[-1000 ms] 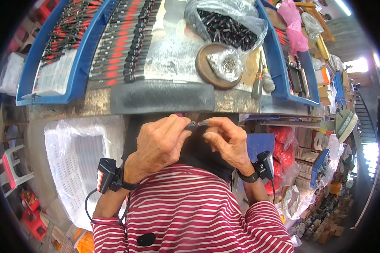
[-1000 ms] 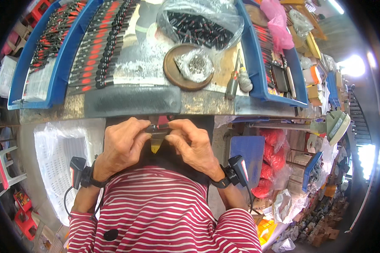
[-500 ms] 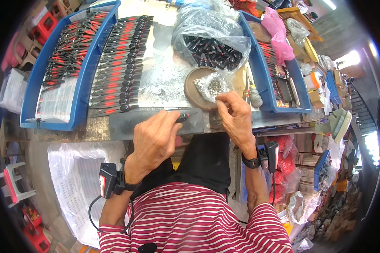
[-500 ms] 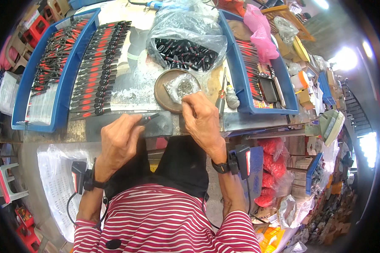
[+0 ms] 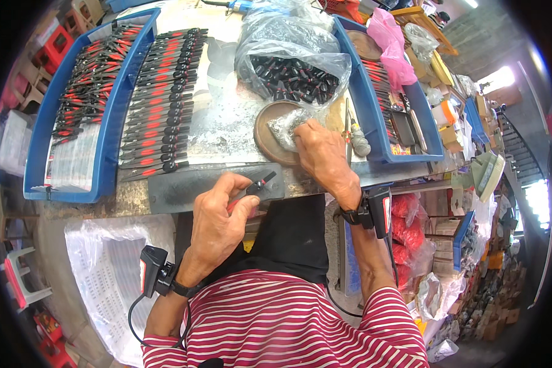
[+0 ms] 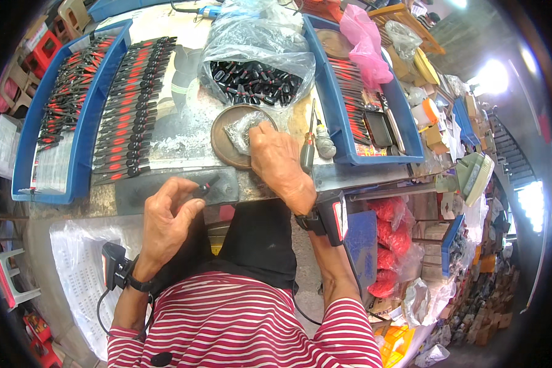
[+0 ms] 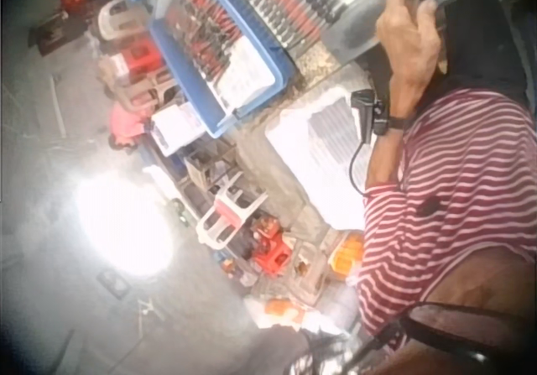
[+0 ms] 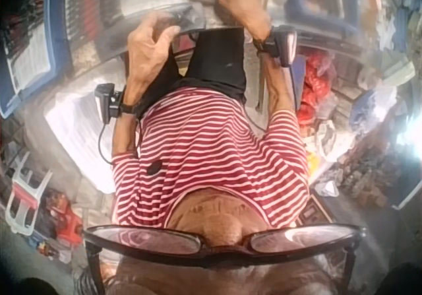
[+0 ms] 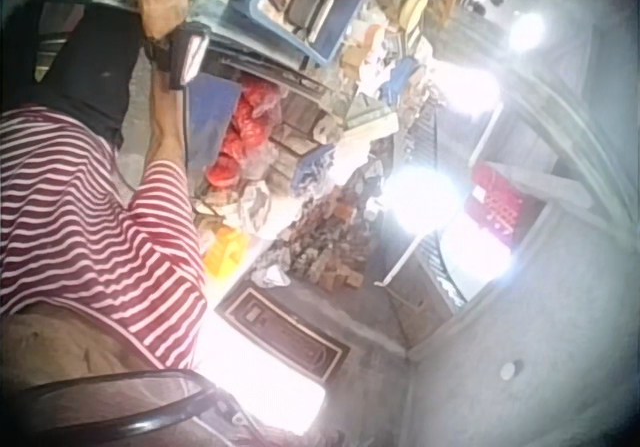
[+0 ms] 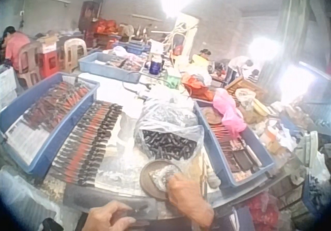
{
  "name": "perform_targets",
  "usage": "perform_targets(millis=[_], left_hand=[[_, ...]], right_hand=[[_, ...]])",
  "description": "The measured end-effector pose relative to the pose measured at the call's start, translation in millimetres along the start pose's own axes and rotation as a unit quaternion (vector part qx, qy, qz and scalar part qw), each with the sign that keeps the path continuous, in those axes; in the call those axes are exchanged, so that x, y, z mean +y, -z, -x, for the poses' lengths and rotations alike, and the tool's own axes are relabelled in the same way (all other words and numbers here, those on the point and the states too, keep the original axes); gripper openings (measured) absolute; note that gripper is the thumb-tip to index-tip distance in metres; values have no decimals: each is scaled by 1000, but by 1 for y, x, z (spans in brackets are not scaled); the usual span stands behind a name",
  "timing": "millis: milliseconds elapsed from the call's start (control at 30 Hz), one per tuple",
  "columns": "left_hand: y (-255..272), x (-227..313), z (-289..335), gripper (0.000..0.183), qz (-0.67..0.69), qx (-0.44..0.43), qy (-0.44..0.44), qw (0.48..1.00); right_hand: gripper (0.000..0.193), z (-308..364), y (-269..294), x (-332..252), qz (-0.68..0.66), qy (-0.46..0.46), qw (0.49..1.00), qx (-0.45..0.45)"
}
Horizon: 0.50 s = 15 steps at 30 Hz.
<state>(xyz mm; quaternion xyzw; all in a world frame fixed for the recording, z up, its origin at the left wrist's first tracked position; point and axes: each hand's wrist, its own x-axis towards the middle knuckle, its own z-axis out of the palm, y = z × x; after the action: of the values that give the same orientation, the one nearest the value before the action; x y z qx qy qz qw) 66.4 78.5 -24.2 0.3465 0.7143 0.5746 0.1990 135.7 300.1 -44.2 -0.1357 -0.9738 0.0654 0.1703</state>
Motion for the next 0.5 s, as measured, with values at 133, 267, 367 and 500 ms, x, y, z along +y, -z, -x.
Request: perform_targets(millis=[133,267,367,500], left_hand=[[-1,2,1,17,23,-13,28,999],[1,4,3,18,52,-36,83,994],[1,1,4,17,69,-36,83,994],[1,-3,3,19,122,-52,103,986]], right_hand=[[4,-2,-1,0,54,10,997,-55],[4,-3,-4,1,43,2,999,-26],[3,-2,-5,2,-30,-1,999,34],[2,2,-1,1,-152,-44,986,60]])
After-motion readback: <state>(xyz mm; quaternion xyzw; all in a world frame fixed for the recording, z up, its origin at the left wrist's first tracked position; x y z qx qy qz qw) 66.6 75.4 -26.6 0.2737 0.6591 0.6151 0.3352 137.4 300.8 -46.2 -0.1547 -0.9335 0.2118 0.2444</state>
